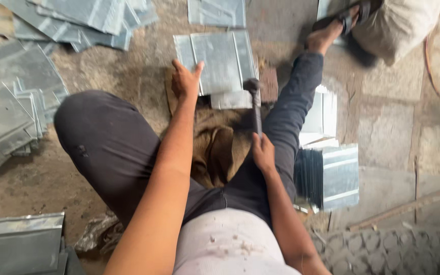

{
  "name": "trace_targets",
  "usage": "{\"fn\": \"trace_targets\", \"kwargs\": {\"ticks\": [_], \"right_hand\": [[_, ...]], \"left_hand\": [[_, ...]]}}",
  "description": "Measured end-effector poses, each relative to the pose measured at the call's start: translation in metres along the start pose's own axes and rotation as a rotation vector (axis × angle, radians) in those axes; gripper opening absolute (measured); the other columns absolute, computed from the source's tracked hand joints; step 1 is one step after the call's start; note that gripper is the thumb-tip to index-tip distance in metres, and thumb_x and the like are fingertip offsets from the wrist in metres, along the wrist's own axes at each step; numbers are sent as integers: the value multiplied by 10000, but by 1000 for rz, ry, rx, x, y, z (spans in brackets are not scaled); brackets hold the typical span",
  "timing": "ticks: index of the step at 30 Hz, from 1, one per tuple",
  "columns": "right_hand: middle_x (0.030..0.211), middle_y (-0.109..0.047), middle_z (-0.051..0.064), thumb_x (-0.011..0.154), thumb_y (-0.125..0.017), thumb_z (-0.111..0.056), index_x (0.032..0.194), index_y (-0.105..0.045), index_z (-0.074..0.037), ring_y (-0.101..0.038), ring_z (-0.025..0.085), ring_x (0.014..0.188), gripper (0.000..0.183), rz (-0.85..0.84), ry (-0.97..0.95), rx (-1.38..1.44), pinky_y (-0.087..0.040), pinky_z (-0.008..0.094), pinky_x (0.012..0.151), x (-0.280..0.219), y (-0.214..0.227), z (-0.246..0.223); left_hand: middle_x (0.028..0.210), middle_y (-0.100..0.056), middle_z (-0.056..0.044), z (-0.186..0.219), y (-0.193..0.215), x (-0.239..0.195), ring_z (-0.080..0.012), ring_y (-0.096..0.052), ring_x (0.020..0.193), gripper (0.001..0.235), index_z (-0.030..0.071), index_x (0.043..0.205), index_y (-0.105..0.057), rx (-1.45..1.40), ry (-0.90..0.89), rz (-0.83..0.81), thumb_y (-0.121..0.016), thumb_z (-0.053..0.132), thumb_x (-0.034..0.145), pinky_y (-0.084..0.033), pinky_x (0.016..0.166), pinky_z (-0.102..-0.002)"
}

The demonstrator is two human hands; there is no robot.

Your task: The person sits on the floor and uses a hammer to strike a metal sheet placed on a block, flattening or shaping it before picking up the next sheet from a pile.

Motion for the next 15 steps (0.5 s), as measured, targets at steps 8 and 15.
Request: {"fn": "trace_targets", "kwargs": {"ticks": [8, 15], "right_hand": [[624, -493, -15, 1055, -526, -460, 862, -567, -74, -452, 88, 492, 433, 31, -219, 387, -358, 273, 413, -15, 22, -4], [713, -627, 80, 1010, -608, -463, 951, -641, -13, -586, 168, 657, 455, 6, -138, 154, -499, 363, 622, -13, -3, 4]], "left_hand": [[1045, -680, -251, -3, 11, 2, -456, -674, 937, 947, -23, 1112, -608, -50, -48, 89, -836, 786, 674, -552, 772, -541], [1160, -669, -324, -22, 6, 3, -506, -674, 1026, 980, -46, 1352, -428, -86, -62, -106, -755, 732, 856, -559, 819, -573]]}}
Point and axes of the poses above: each hand's wrist, its own x-axis towards the middle knuckle, its own y-axis out of the back of the hand, z = x × y, the point moved 4 cm from there along x, towards the middle knuckle
